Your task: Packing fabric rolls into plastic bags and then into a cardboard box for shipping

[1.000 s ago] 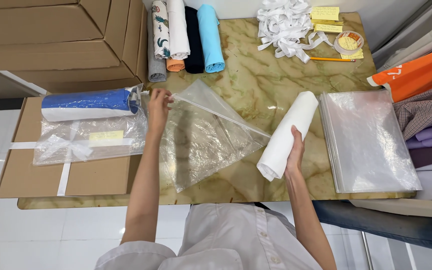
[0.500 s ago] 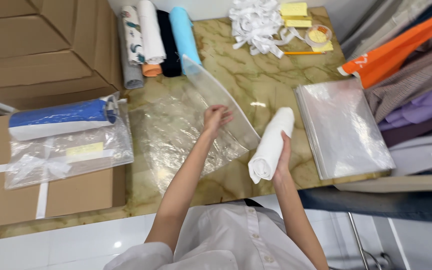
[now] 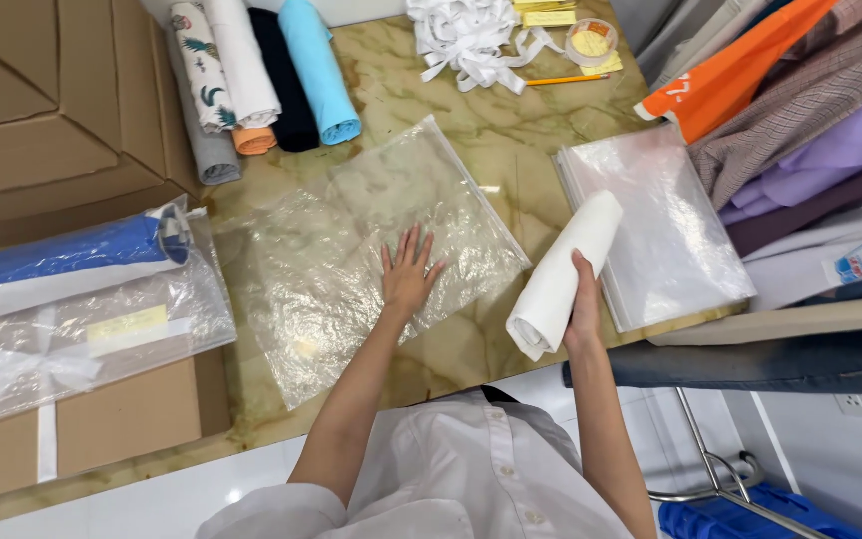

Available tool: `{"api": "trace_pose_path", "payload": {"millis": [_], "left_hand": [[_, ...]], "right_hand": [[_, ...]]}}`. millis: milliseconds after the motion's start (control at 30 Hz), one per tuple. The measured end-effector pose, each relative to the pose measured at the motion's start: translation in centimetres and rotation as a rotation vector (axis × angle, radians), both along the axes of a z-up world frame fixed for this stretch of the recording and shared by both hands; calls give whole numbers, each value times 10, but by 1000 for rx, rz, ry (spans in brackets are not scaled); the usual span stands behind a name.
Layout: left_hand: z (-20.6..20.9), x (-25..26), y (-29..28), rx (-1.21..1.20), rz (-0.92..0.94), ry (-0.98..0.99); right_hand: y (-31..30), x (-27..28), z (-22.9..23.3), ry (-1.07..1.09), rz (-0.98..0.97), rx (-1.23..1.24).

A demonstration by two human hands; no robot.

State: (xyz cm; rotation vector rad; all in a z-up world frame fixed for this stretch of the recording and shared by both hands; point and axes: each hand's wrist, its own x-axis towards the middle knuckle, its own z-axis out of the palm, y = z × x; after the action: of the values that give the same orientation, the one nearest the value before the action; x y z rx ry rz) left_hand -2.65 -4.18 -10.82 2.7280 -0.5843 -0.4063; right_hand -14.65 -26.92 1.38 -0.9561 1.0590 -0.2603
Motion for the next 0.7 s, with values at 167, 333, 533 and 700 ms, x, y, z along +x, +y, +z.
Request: {"api": "trace_pose_path", "payload": {"millis": [167, 333, 533, 700], "left_hand": [[-3, -23, 34, 47, -40, -20], [-28, -53, 76, 77, -130, -68], [-59, -57, 84, -63, -119, -272], [-66, -25, 3, -199, 167, -211]], "right_hand": [[1, 26, -32, -30, 79, -8], [20, 49, -24, -24, 265, -75], [25, 55, -23, -19, 453, -151], [37, 36, 13, 183, 510, -258]]}}
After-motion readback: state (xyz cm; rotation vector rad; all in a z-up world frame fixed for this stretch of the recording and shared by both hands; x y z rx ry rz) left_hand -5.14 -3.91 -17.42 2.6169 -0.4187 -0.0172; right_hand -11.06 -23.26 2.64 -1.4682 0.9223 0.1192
